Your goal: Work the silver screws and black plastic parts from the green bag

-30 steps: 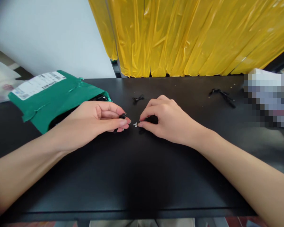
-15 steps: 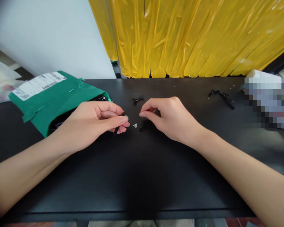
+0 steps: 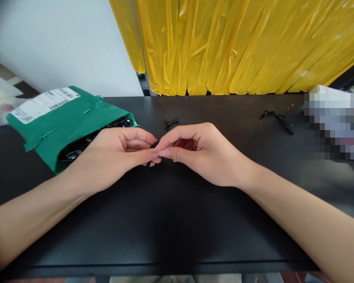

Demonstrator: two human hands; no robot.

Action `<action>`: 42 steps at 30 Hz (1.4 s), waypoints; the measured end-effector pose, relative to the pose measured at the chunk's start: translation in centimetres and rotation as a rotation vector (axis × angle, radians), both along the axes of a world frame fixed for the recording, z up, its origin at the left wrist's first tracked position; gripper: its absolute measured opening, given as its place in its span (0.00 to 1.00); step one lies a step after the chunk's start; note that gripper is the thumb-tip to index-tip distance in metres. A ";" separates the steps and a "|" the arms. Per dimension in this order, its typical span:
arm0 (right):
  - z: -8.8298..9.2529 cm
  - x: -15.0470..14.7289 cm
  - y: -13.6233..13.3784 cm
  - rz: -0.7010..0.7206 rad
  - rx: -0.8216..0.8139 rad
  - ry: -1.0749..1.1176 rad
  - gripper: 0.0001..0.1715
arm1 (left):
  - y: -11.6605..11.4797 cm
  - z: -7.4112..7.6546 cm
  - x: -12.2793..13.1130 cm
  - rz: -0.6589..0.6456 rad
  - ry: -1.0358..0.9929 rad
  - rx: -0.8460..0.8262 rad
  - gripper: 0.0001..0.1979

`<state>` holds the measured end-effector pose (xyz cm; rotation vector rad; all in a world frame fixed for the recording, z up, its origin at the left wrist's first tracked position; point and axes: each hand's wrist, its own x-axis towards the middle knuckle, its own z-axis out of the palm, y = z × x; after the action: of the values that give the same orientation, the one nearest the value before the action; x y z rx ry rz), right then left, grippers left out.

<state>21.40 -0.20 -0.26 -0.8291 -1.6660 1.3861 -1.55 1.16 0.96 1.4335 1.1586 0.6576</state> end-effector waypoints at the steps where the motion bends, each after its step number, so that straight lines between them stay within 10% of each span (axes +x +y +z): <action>1: -0.1 -0.1 0.0 0.002 0.003 0.007 0.07 | -0.1 0.0 0.0 -0.004 0.003 0.006 0.10; 42: -0.4 -0.2 -0.4 -0.114 0.254 -0.129 0.05 | -1.4 0.4 0.7 0.037 -0.048 -0.020 0.06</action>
<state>21.21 -0.61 -0.68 -0.8650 -1.8177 1.0367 -0.89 -0.23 1.32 1.3752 1.1531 0.7004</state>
